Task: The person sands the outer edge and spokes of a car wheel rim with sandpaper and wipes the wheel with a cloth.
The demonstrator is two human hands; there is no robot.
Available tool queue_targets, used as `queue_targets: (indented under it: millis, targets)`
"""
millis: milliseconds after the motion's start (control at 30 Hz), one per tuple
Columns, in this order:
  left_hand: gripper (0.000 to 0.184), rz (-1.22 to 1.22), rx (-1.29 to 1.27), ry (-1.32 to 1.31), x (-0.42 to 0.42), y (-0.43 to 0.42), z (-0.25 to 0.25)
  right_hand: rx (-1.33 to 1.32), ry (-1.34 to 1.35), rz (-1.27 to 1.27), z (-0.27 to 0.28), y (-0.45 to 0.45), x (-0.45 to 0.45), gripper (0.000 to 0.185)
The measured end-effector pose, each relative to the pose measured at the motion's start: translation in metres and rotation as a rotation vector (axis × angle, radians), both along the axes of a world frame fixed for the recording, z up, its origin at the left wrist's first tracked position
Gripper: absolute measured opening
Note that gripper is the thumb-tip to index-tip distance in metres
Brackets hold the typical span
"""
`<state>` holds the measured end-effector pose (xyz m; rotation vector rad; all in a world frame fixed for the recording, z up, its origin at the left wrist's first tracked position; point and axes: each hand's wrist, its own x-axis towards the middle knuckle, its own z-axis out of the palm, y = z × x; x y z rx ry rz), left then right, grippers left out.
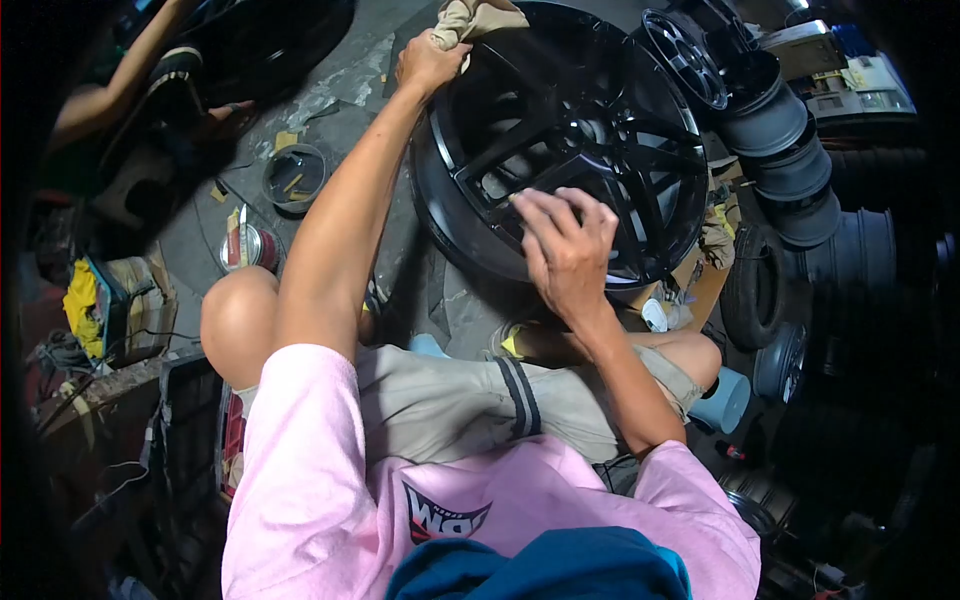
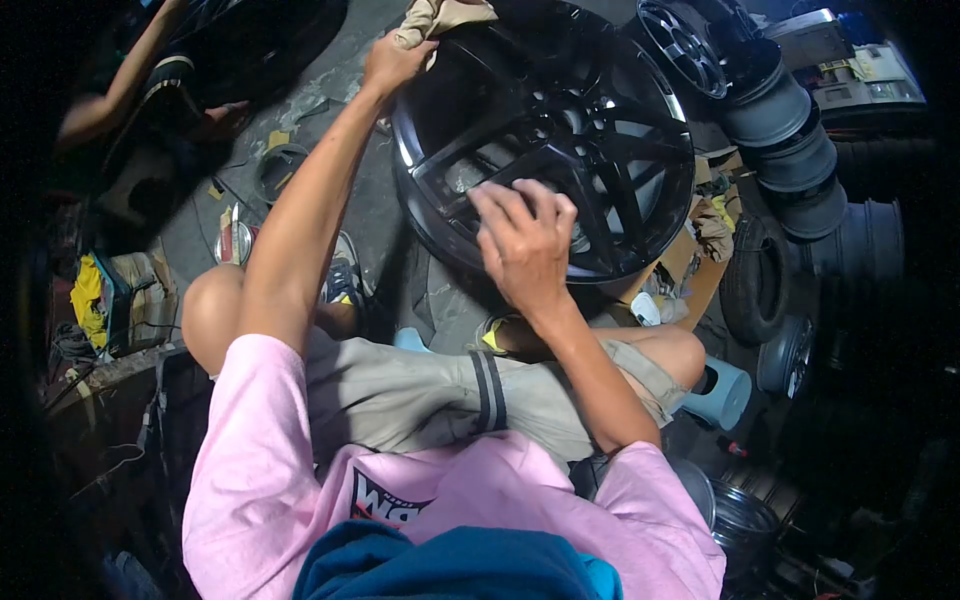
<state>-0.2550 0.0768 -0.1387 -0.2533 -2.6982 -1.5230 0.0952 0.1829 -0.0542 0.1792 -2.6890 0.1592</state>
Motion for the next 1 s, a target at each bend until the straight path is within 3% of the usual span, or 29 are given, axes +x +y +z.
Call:
queue_targets:
  millis: [167,300,433,533,700,800,1000]
  targets:
    - [0.066,-0.002,-0.041,-0.015,-0.001,0.002,0.002,-0.019,-0.049,0.104,-0.001,-0.017,0.01,0.044]
    - [0.066,-0.005,-0.03,-0.016,-0.001,0.0,0.0,0.048,-0.001,-0.003,0.002,0.0,-0.003,0.046]
    - [0.066,-0.01,-0.035,-0.049,-0.004,0.001,0.002,0.005,-0.03,0.095,0.002,-0.019,0.007,0.048]
    - [0.065,-0.044,-0.034,-0.025,-0.004,-0.002,-0.002,0.053,0.005,-0.033,0.001,-0.002,-0.002,0.045]
    - [0.064,-0.006,-0.007,-0.003,-0.002,0.001,-0.001,-0.008,-0.03,0.091,0.0,-0.02,0.007,0.046]
    - [0.063,-0.012,0.003,-0.008,-0.002,0.0,-0.002,0.085,0.021,-0.014,0.0,0.001,-0.003,0.045]
    - [0.064,-0.021,-0.019,-0.055,-0.005,0.0,0.001,-0.049,-0.044,0.1,-0.008,-0.026,0.008,0.05]
